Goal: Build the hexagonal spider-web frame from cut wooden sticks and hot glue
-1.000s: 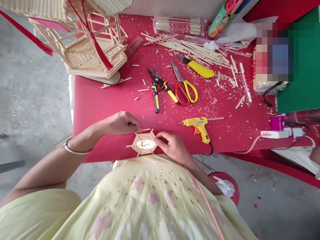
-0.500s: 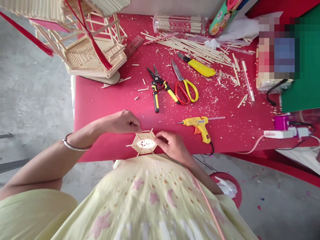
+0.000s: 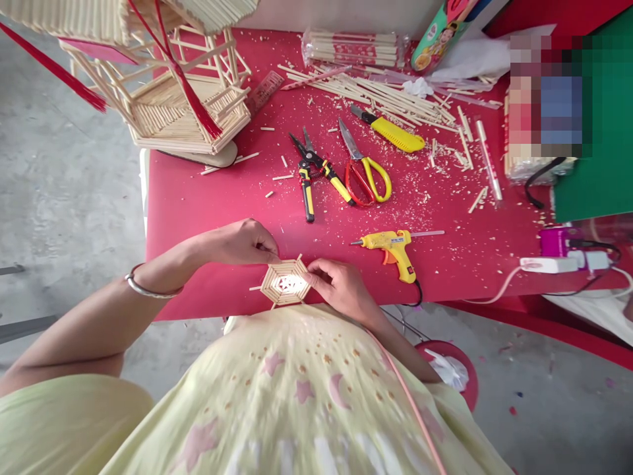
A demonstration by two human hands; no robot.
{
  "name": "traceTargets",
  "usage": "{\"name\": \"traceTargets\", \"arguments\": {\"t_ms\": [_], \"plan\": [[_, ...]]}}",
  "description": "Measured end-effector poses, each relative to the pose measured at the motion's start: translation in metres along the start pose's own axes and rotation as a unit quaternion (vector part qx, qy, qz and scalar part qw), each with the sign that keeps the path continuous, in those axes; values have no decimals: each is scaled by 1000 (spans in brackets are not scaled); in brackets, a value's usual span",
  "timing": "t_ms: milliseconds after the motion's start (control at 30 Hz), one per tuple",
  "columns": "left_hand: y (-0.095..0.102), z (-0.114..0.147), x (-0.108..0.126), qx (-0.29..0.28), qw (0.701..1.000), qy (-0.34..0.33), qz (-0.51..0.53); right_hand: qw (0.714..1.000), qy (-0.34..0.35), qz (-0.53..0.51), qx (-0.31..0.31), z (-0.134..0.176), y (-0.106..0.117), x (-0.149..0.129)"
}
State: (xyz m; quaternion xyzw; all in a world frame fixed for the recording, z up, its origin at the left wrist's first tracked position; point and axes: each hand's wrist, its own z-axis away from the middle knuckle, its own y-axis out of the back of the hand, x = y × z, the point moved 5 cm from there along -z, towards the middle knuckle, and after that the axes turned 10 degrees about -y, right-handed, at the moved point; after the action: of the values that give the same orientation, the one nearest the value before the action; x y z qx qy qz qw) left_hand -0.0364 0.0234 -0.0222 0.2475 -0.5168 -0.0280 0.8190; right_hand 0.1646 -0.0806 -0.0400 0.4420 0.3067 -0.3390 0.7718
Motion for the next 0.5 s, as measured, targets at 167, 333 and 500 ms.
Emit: {"name": "traceTargets", "arguments": {"t_ms": [167,333,500], "plan": [[-1,0,1,0,1000,-5,4,1000,0,-1,-2,1,1,-1],[0,0,1,-13,1000,4,-10,1000,-1,6,3,2,2,-2],[2,-7,-4,-30,999,6,14,1000,5,7,6,2,2,-2]]}}
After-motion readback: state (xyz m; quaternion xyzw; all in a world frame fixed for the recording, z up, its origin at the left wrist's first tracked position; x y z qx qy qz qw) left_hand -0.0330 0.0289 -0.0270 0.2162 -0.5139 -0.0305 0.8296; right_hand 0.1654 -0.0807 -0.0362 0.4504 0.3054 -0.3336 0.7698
